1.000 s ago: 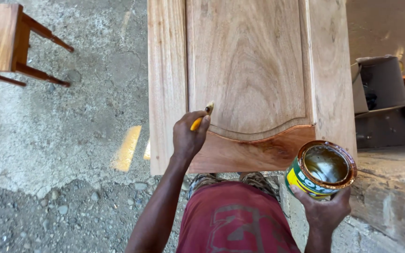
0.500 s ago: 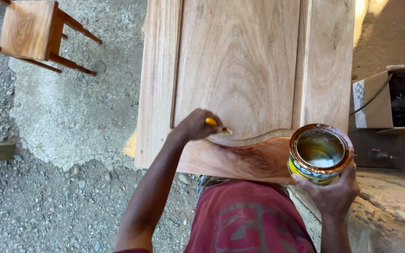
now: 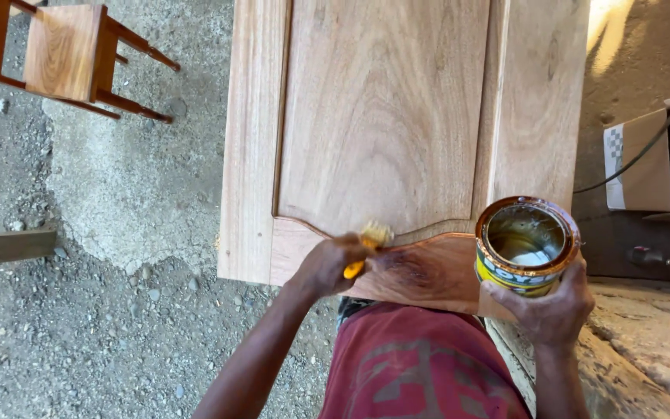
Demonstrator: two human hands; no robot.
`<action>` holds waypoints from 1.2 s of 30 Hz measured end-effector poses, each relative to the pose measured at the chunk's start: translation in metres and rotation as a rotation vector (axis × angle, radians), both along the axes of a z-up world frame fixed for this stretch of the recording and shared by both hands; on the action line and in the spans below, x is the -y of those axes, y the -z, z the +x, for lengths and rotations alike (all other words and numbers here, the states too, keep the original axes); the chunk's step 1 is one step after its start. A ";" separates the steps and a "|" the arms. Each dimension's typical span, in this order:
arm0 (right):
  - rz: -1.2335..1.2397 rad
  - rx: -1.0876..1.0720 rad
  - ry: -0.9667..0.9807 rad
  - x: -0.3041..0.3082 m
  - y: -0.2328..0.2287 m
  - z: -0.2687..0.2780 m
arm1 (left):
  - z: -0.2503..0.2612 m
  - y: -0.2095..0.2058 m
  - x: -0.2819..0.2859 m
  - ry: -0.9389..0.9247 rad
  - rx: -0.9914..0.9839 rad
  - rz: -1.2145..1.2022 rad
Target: Apply stain or varnish to a wooden door using a paint brush.
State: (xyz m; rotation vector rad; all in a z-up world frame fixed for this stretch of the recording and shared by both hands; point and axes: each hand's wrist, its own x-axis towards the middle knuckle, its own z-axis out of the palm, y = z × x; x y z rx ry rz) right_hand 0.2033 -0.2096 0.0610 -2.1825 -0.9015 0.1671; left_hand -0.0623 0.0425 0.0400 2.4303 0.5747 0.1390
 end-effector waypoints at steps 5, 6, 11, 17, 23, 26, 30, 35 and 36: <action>0.013 -0.054 0.032 -0.011 -0.002 0.005 | 0.018 0.019 -0.049 0.154 -0.225 -0.263; 0.015 -0.044 0.038 -0.017 -0.006 0.003 | 0.035 0.023 -0.068 0.161 -0.216 -0.260; -0.003 0.070 -0.021 -0.022 -0.004 0.000 | 0.122 0.024 -0.130 0.016 -0.118 0.029; -0.028 0.049 0.079 -0.009 -0.004 -0.008 | 0.138 0.080 -0.109 -0.188 0.090 0.209; -0.114 0.008 0.230 0.016 0.025 0.002 | 0.094 -0.002 -0.022 0.094 -0.107 0.010; -0.137 0.029 0.231 0.015 0.018 0.004 | 0.106 0.018 -0.043 0.239 -0.299 -0.235; -0.051 -0.001 0.228 0.009 0.006 0.003 | 0.168 0.006 -0.103 0.193 -0.514 -0.423; -0.034 -0.010 0.215 0.013 0.009 0.000 | 0.207 0.042 -0.125 -0.026 0.028 0.203; -0.037 -0.013 0.215 0.014 0.009 -0.001 | 0.205 0.054 -0.115 -0.025 0.024 0.201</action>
